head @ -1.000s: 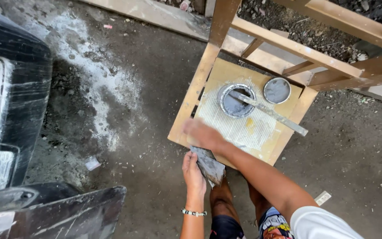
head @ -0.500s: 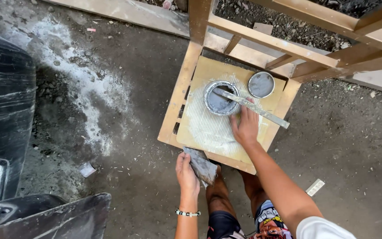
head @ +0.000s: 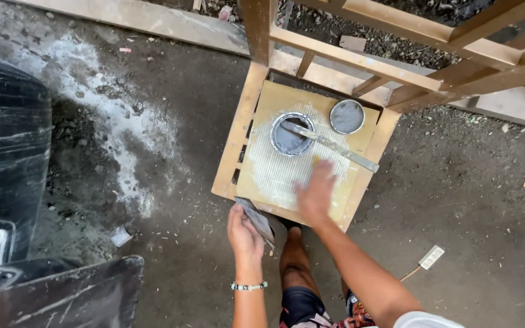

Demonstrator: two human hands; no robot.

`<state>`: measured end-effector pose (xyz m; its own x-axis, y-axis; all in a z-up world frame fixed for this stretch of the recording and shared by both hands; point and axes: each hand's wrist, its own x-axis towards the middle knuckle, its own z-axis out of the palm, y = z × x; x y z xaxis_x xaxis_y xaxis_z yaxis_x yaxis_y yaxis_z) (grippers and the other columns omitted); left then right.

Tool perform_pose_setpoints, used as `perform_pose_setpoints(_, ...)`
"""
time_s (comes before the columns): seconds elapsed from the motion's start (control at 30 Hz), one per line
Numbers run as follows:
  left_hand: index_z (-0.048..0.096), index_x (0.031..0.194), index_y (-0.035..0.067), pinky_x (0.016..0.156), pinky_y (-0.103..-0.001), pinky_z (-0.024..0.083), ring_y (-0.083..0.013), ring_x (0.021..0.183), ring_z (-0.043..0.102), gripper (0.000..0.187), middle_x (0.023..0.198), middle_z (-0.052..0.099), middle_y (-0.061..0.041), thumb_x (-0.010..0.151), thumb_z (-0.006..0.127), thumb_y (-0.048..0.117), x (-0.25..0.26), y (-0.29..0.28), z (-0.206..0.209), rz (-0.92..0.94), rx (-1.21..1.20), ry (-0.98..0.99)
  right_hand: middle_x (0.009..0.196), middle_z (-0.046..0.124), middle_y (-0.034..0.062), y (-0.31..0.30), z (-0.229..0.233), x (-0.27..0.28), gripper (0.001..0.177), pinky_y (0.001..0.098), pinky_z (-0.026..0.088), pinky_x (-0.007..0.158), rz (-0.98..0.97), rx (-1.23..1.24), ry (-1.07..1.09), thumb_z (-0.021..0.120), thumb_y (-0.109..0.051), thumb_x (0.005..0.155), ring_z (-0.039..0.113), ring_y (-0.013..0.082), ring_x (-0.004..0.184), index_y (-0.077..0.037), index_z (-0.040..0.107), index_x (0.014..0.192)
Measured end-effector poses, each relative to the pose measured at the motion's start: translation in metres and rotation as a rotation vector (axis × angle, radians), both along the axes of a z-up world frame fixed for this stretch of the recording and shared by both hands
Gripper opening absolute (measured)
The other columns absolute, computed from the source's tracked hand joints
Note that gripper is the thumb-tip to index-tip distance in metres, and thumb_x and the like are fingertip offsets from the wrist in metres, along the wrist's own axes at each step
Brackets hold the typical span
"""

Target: The person applies a gray body filler to the front bumper of a car using a triangular putty knife, smoothing the surface. They then return to a wooden chair to mix more filler in a metal can using a smaller tool and the putty knife.

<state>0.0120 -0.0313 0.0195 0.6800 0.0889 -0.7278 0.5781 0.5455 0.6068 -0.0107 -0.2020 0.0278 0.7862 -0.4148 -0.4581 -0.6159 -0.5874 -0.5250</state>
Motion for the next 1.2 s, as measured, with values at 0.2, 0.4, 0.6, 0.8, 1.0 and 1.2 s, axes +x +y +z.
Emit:
perform_pose_setpoints(0.2,0.063,0.119,0.0,0.083,-0.031,0.051,-0.0154,0.092,0.063,0.025,0.104,0.068,-0.007,0.107,0.044,0.011,-0.003,0.0,0.004,0.006,-0.09,-0.107,0.161,0.034,0.0256,0.05,-0.039,-0.028,0.098,0.045,0.022,0.126,0.204,0.264,0.001,0.072,-0.037,0.087,0.033,0.0409,0.147,-0.001,0.023,0.163)
perform_pose_setpoints(0.4,0.063,0.119,-0.001,0.093,-0.028,0.051,-0.0116,0.101,0.062,0.026,0.109,0.068,-0.005,0.104,0.045,0.009,0.001,0.022,0.007,0.043,0.02,-0.01,0.165,0.026,0.0307,-0.021,-0.088,-0.035,0.081,0.0603,0.015,0.125,-0.166,-0.318,-0.288,0.069,-0.025,0.098,0.024,0.0443,0.156,0.006,0.026,0.159)
perform_pose_setpoints(0.6,0.059,0.107,0.001,0.09,-0.033,0.052,-0.0165,0.099,0.063,0.015,0.105,0.065,-0.007,0.103,0.047,0.008,-0.011,-0.012,0.013,-0.022,-0.144,0.0,0.159,0.031,0.0237,0.033,0.011,-0.068,0.075,0.059,0.019,0.119,1.006,0.364,-0.227,0.076,-0.038,0.086,0.028,0.0405,0.145,-0.009,0.042,0.146)
perform_pose_setpoints(0.8,0.058,0.113,-0.001,0.09,-0.031,0.05,-0.0145,0.1,0.061,0.013,0.106,0.064,-0.007,0.108,0.05,0.009,-0.012,0.011,-0.008,-0.102,-0.09,-0.025,0.132,0.043,0.0288,0.019,-0.091,-0.11,0.059,0.0488,0.032,0.105,-0.144,-0.195,-0.098,0.063,-0.022,0.083,0.042,0.0431,0.123,0.005,0.04,0.13)
perform_pose_setpoints(1.0,0.064,0.114,0.0,0.09,-0.027,0.048,-0.0119,0.099,0.06,0.021,0.107,0.066,-0.006,0.103,0.049,0.009,-0.001,-0.014,0.007,-0.107,-0.066,0.088,0.132,0.066,0.0197,0.074,0.022,-0.118,0.046,0.0485,0.045,0.112,0.613,0.554,-0.376,0.072,-0.023,0.091,0.059,0.0405,0.127,-0.012,0.059,0.133)
perform_pose_setpoints(1.2,0.059,0.108,-0.001,0.089,-0.032,0.052,-0.0159,0.098,0.063,0.016,0.103,0.066,-0.006,0.101,0.049,0.009,0.007,-0.021,0.009,-0.195,-0.116,0.105,0.158,0.031,0.0236,-0.051,-0.057,-0.034,0.079,0.0538,0.019,0.116,0.493,-0.112,-0.281,0.071,-0.036,0.088,0.03,0.0398,0.145,-0.002,0.036,0.149)
